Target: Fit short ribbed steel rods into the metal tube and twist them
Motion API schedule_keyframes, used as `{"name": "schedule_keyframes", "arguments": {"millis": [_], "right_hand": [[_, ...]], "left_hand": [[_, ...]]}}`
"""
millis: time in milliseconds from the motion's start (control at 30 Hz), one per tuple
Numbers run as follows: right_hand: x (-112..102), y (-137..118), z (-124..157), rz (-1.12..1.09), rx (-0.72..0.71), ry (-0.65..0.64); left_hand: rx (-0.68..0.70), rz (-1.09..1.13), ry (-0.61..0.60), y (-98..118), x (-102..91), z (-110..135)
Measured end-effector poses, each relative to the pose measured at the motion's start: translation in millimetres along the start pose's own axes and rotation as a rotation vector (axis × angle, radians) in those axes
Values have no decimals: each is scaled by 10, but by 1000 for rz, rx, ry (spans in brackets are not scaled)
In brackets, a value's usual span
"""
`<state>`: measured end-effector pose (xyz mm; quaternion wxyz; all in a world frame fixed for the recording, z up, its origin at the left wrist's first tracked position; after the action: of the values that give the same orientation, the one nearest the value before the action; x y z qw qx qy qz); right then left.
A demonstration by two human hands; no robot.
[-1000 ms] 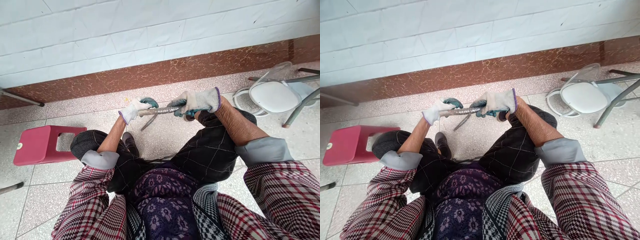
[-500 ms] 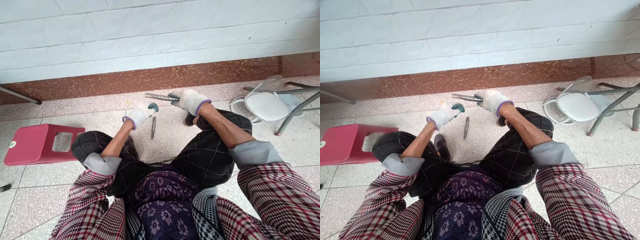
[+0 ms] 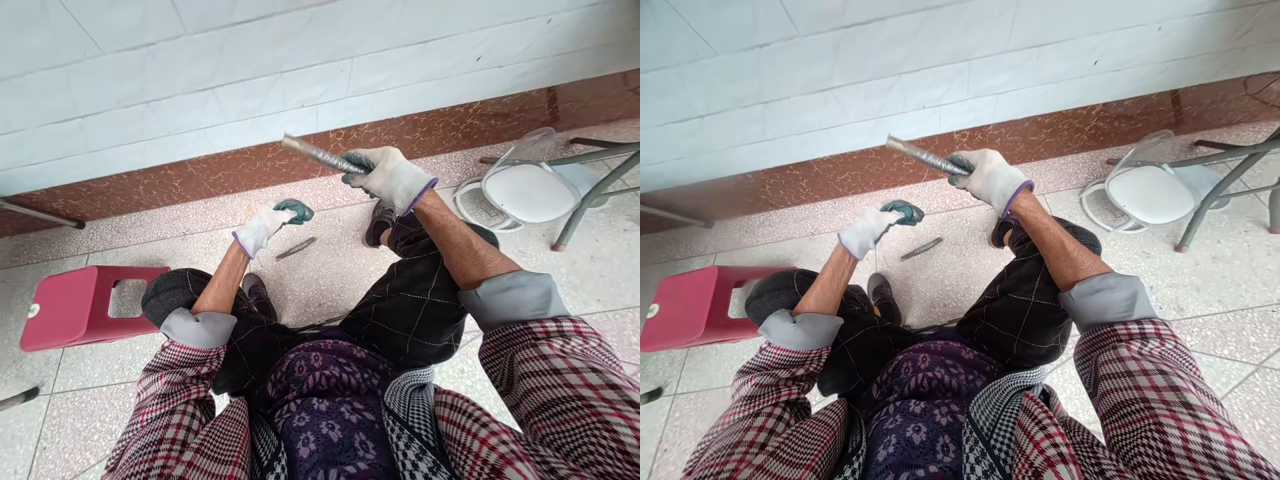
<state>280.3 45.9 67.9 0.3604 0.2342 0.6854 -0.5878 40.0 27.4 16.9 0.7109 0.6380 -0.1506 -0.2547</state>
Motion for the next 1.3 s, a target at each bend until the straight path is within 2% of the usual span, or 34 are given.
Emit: {"name": "schedule_keyframes", "arguments": {"millis": [100, 200, 333, 467, 600, 800, 900, 967, 1067, 1133, 1200, 1300], "right_hand": [[-220, -251, 0, -219, -10, 110], [-353, -511, -35, -364, -85, 131], [-439, -781, -81, -499, -115, 130], [-476, -926, -78, -664, -68, 160], [-485, -936, -67, -813, -60, 182], [-386, -890, -44, -933, -74, 103], [-340, -795, -32, -1010, -70, 89], [-298, -708, -33, -1062, -68, 72], [-194, -594, -40, -1094, -49, 29], [-119, -553, -49, -1094, -33, 10], [-72, -546, -65, -1114, -22, 10], [-64, -576, -103, -1170, -36, 30]], "left_hand": [[83, 196, -83, 205, 84, 34], [141, 274, -102, 349, 87, 78], [135, 408, -77, 357, 25, 95], [136, 388, -17, 319, 9, 117], [152, 365, 106, 363, 8, 166], [218, 312, 180, 528, 26, 268], [260, 256, 296, 567, -53, 336], [315, 111, 452, 643, -184, 413], [433, -302, 712, 888, -387, 582], [441, -482, 769, 1027, -453, 659], [401, -449, 743, 1075, -475, 689], [345, -47, 644, 993, -457, 686]]}}
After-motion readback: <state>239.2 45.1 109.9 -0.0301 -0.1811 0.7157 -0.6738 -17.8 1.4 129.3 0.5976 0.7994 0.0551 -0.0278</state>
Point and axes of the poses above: each hand's wrist, its own z-axis away from the middle knuckle, its own x-axis out of the palm, y = z × x, the point moved 4 cm from there along -z, towards the middle knuckle, and after that the axes turned 1 degree about -y, right-handed, at the moved point
